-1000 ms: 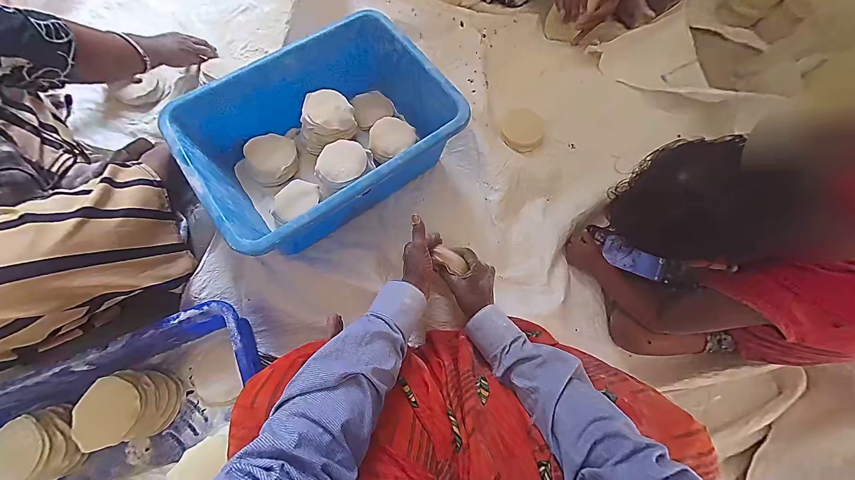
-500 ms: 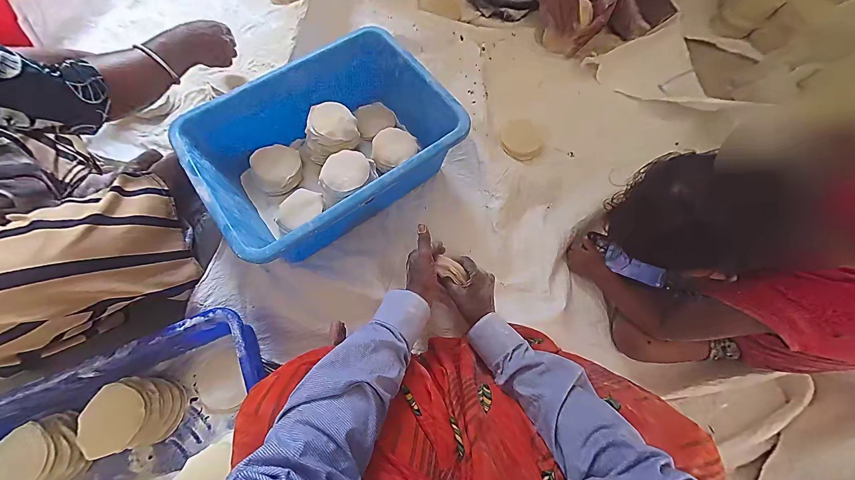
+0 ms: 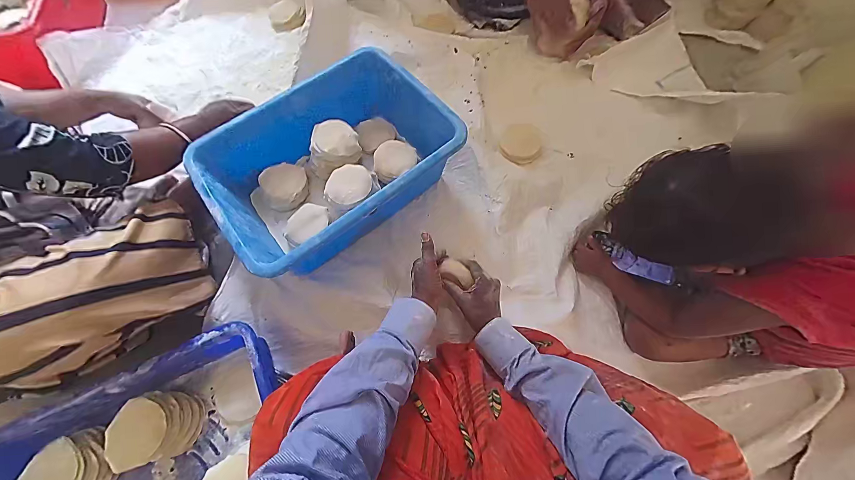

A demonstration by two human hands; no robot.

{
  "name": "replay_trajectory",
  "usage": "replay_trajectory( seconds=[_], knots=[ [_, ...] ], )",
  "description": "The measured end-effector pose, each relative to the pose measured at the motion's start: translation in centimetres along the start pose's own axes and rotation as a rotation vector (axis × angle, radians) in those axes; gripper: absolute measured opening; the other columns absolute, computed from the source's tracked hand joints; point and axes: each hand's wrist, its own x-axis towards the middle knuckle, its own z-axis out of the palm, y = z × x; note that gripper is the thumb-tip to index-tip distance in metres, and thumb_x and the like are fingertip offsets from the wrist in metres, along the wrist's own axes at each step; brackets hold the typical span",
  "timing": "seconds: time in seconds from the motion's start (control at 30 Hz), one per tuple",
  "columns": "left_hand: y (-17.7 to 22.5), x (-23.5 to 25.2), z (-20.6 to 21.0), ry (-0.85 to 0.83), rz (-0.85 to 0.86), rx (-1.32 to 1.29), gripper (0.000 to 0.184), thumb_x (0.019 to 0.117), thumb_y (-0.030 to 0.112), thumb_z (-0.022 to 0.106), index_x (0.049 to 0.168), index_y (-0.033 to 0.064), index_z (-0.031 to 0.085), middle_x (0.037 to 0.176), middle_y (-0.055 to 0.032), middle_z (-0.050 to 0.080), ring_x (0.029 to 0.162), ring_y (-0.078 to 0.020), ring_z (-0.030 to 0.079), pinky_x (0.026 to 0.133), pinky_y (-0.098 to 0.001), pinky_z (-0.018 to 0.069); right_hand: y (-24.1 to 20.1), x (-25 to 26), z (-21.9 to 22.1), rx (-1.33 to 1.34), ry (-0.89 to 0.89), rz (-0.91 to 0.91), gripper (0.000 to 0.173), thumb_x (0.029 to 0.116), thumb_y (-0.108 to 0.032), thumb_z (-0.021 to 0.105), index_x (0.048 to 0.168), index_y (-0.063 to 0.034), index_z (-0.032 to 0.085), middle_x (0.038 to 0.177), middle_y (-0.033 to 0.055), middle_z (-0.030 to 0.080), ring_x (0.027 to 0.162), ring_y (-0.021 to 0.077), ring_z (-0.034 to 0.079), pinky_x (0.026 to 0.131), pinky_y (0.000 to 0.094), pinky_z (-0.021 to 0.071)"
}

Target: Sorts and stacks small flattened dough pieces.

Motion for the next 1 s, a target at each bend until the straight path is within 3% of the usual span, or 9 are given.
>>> replay_trajectory(
  seconds=[0.13,0.27,0.4,0.5,0.57,0.67,0.77,0.93,1.0],
  knots=[
    [0.7,0.6,0.0,0.026,0.067,0.020,0.076,0.1118,0.047,0.011,0.136,-0.0112,0.054,0.141,-0.0282,0.056,0.135,-0.0355,0.050,0.114,-0.0486,0.0365,-0.4,0.0,-0.5,0.024,0.083,-0.087,0.041,0.0844,-0.013,0.075,0.122,0.0042,0.069,0.115,0.0235,0.073,0.107,0.0409,0.070,0.093,0.0624,0.0517],
    [0.8,0.3,0.2,0.033,0.023,-0.017,0.074,0.1120,0.047,0.014,0.139,-0.0110,0.052,0.145,-0.0295,0.052,0.139,-0.0370,0.047,0.117,-0.0502,0.0340,-0.7,0.8,-0.7,-0.041,-0.084,0.060,0.054,0.0917,-0.028,0.076,0.137,-0.0012,0.062,0.123,0.0238,0.070,0.114,0.0421,0.067,0.102,0.0597,0.0490],
    [0.3,0.5,0.2,0.049,0.010,-0.073,0.076,0.1114,0.050,0.015,0.140,-0.0111,0.051,0.147,-0.0285,0.051,0.140,-0.0353,0.046,0.116,-0.0481,0.0337,0.4,-0.1,0.0,0.068,0.114,-0.095,0.043,0.0816,-0.011,0.077,0.122,0.0015,0.070,0.114,0.0209,0.074,0.105,0.0394,0.072,0.092,0.0625,0.0521],
    [-0.2,1.0,0.1,0.041,0.007,-0.078,0.078,0.1111,0.051,0.015,0.134,-0.0118,0.055,0.140,-0.0298,0.055,0.134,-0.0368,0.051,0.113,-0.0496,0.0377,0.3,0.3,0.3,0.005,0.012,-0.035,0.050,0.0862,-0.026,0.081,0.129,-0.0028,0.068,0.117,0.0200,0.073,0.109,0.0383,0.070,0.098,0.0594,0.0515],
    [-0.3,1.2,0.1,0.054,0.009,-0.080,0.077,0.1113,0.051,0.016,0.134,-0.0119,0.055,0.141,-0.0297,0.055,0.135,-0.0369,0.050,0.114,-0.0500,0.0361,0.2,0.7,0.1,-0.036,-0.036,-0.015,0.043,0.0882,-0.018,0.075,0.128,-0.0028,0.069,0.118,0.0201,0.073,0.111,0.0395,0.069,0.099,0.0605,0.0497],
    [0.1,0.9,-0.1,0.063,0.010,-0.108,0.076,0.1114,0.050,0.016,0.138,-0.0116,0.052,0.146,-0.0290,0.051,0.139,-0.0364,0.046,0.116,-0.0495,0.0333,0.1,0.1,0.2,0.073,0.149,-0.110,0.044,0.0784,-0.004,0.078,0.121,0.0029,0.071,0.112,0.0230,0.074,0.103,0.0420,0.072,0.090,0.0650,0.0527],
    [-0.3,1.3,0.1,0.056,0.004,-0.089,0.078,0.1112,0.051,0.015,0.136,-0.0116,0.054,0.143,-0.0289,0.054,0.137,-0.0368,0.049,0.115,-0.0497,0.0357,0.2,0.5,0.2,0.009,-0.001,0.002,0.054,0.0864,-0.023,0.082,0.132,-0.0002,0.066,0.122,0.0231,0.071,0.113,0.0423,0.068,0.101,0.0623,0.0486],
    [-0.1,1.1,0.0,0.084,0.010,-0.078,0.076,0.1114,0.050,0.015,0.135,-0.0105,0.056,0.145,-0.0274,0.053,0.139,-0.0362,0.045,0.116,-0.0513,0.0320,0.2,-0.1,0.4,0.089,0.156,-0.090,0.048,0.0819,-0.019,0.082,0.123,0.0031,0.070,0.113,0.0249,0.073,0.104,0.0441,0.071,0.092,0.0652,0.0515],
    [-0.1,1.0,0.0,0.080,0.014,-0.072,0.076,0.1114,0.050,0.016,0.132,-0.0100,0.058,0.141,-0.0274,0.056,0.136,-0.0359,0.049,0.115,-0.0506,0.0348,0.1,0.1,0.4,0.042,0.074,-0.037,0.055,0.0838,-0.025,0.084,0.130,0.0008,0.067,0.118,0.0245,0.072,0.110,0.0441,0.069,0.098,0.0641,0.0498]
  ],
)
